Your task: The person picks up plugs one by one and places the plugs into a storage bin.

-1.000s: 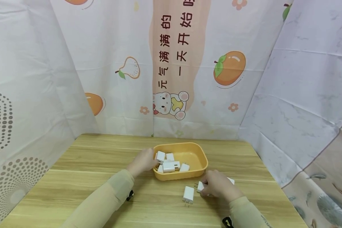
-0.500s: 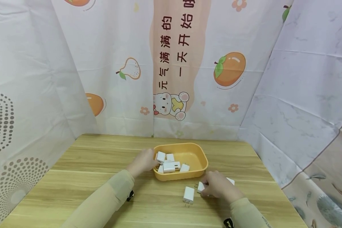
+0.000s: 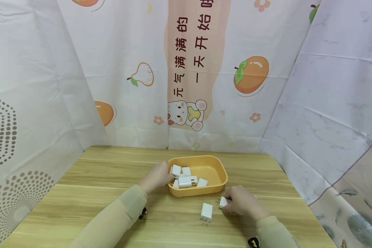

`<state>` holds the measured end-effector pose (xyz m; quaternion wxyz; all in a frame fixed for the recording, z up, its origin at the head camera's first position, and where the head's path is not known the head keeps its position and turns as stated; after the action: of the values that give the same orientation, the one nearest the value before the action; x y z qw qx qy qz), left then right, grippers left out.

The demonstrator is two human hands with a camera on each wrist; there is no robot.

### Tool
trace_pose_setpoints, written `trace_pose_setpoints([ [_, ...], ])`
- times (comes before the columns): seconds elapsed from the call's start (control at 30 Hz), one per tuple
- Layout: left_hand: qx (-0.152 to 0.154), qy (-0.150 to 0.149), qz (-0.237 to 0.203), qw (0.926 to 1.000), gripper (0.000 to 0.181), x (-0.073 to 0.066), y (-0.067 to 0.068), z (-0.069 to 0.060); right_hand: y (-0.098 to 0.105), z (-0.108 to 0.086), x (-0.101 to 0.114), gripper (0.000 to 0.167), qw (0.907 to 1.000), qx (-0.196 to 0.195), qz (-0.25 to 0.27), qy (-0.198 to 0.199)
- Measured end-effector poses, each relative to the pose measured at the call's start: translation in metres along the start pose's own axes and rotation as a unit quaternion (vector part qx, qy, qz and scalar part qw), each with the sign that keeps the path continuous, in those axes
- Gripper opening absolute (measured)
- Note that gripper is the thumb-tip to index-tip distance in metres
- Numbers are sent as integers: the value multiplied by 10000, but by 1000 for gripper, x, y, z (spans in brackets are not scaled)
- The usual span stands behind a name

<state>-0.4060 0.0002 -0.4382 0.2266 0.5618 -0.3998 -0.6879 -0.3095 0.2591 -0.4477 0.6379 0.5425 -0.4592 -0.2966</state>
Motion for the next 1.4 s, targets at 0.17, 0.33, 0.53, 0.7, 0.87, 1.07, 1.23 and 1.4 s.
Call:
trace_pose_setpoints([
  [0.17, 8, -1, 18, 10000, 27, 1, 0, 1, 18, -6, -3, 18, 9995, -273, -182, 2],
  [0.33, -7, -10, 17, 10000, 23, 0, 0, 0, 39, -11, -6, 23, 9992, -341, -218, -40],
  [0.53, -72, -28, -10, 10000, 25, 0, 2, -1, 63, -13, -14, 31, 9987, -374, -292, -158],
  [0.7, -57, -26, 3, 10000, 25, 0, 2, -1, 82, -16, -15, 28, 9988, -360, -237, -223],
  [0.87, -3, 13, -59, 10000, 22, 1, 1, -1, 100, -22, -13, 26, 9983, -460, -278, -233],
  [1.07, -24, 15, -35, 10000, 20, 1, 1, -1, 114, -28, -14, 30, 9953, -687, -605, -327],
  [1.23, -6, 18, -42, 10000, 20, 1, 1, 0, 116, -31, -13, 28, 9956, -703, -551, -266],
  [1.4, -2, -21, -32, 10000, 21, 0, 1, -1, 116, -32, -15, 30, 9944, -741, -688, -316],
])
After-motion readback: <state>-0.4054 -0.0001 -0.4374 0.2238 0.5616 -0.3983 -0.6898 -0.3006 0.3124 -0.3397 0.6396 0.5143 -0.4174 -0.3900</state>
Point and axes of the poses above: each hand's wrist, its own z-axis towards the middle knuckle, its own y-axis out of the back of the hand, x = y × z, the point moved 10 cm from there along z, towards the middle knuckle, and after that the axes turned 9 degrees about -z, right-handed, at the moved point
